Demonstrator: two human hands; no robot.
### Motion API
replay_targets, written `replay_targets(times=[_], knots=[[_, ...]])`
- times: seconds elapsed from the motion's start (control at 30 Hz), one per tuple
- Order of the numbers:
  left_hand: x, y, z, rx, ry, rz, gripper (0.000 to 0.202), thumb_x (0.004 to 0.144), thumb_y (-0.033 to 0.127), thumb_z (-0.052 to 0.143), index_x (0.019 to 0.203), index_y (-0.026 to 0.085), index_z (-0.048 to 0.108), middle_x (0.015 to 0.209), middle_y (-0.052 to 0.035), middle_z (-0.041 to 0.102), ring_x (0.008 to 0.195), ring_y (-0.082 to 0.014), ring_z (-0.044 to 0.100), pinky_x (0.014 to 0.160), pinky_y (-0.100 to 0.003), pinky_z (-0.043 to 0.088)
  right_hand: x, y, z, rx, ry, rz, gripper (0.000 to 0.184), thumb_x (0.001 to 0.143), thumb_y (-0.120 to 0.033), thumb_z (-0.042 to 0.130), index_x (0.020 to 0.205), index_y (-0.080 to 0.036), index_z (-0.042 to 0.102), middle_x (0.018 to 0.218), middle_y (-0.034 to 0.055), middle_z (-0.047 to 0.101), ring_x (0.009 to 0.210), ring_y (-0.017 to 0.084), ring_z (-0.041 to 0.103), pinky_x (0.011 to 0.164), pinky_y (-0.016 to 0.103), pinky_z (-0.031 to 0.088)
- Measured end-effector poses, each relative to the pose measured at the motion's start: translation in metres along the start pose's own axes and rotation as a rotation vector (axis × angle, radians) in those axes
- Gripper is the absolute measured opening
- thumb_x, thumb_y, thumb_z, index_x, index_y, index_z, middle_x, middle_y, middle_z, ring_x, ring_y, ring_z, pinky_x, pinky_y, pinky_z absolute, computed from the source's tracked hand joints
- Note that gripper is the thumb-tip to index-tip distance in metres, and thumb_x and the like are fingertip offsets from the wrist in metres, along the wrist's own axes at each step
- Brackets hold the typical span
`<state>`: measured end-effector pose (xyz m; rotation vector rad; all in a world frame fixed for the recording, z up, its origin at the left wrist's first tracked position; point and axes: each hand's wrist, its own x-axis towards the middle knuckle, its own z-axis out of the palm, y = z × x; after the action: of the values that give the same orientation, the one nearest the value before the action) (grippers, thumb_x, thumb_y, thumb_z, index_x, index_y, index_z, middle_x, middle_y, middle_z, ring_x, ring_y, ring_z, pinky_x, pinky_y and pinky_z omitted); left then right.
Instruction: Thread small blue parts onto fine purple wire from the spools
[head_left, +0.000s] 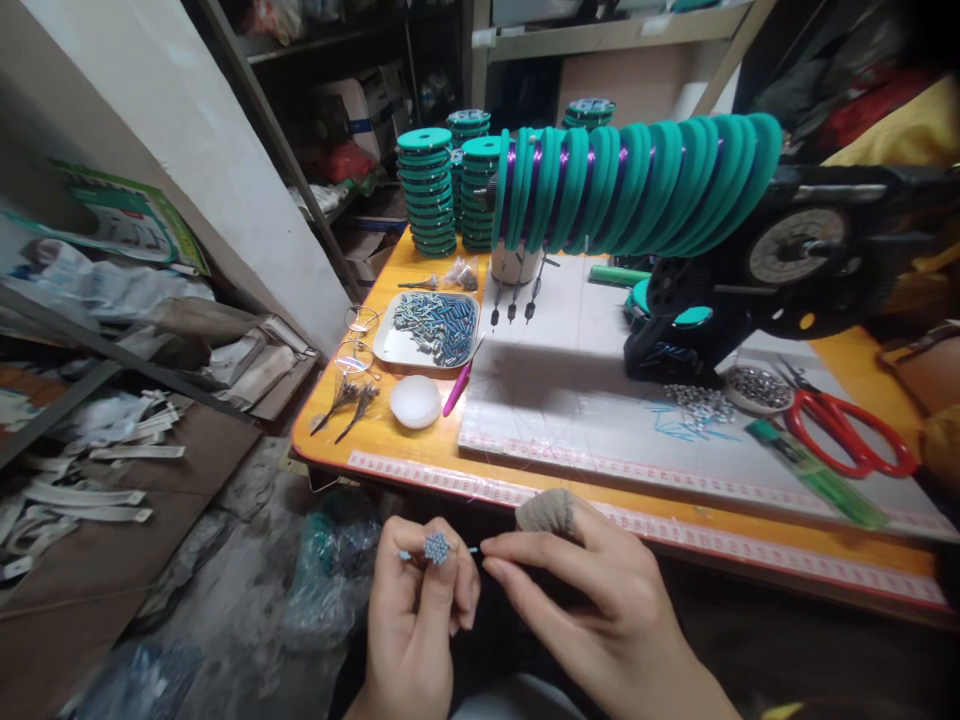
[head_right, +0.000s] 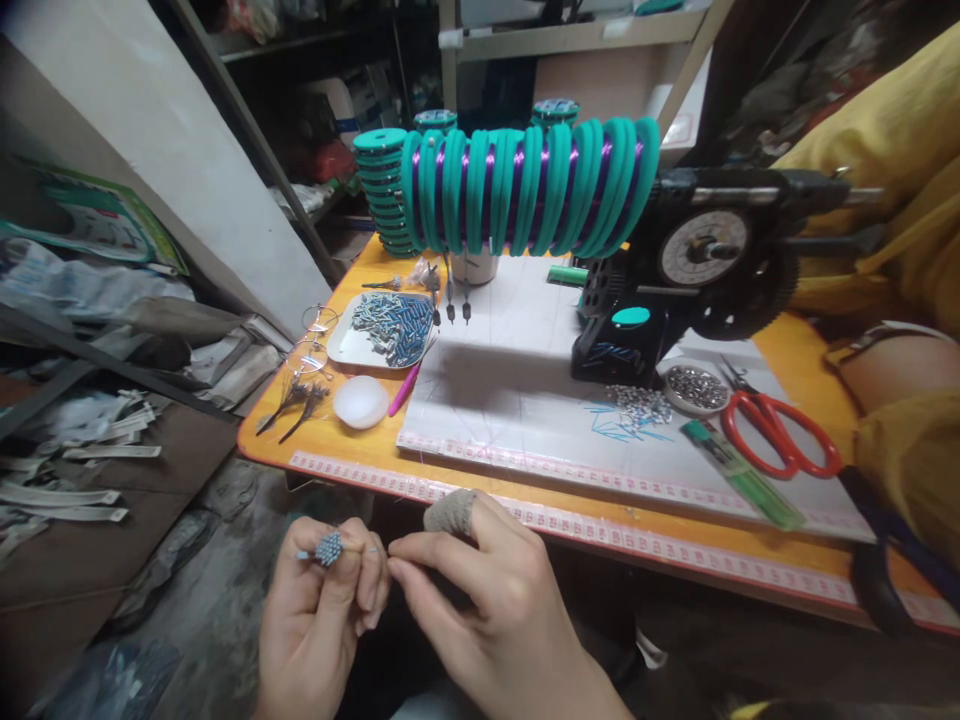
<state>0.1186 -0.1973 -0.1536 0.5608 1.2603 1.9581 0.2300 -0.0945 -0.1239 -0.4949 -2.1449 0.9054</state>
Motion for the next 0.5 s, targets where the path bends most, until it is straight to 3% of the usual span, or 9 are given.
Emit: replay_targets(times=[0.23,0.5], knots=[[-0.0019,-0.0048,0.0025,0.001,-0.044,0.014,0.022,0.104,0.03,0.049,0.083,0.023,0.048,0.064,0.0055,0.053,0.055,-0.007,0.046,0.05,-0.017,0.034,0.0004,0.0042,0.0037,0.136,0.09,0.045,0.014,0.088,-0.012,0.074,0.098,-0.02,0.078,0.079,0.0008,0.068,0.069,0.011,0.064,0.059,0.021,0.052],[-0.0052,-0.0067,0.0049,-0.027,-0.029,-0.044,0.023,0.101,0.031,0.055,0.082,0.022,0.047,0.063,0.0057,0.052,0.055,-0.0062,0.046,0.049,-0.017,0.032,0.0031,0.0009,0.0034,0.152,0.054,0.039,0.011,0.088,-0.012,0.072,0.093,-0.02,0.077,0.075,0.0001,0.068,0.065,0.011,0.064,0.057,0.02,0.051]])
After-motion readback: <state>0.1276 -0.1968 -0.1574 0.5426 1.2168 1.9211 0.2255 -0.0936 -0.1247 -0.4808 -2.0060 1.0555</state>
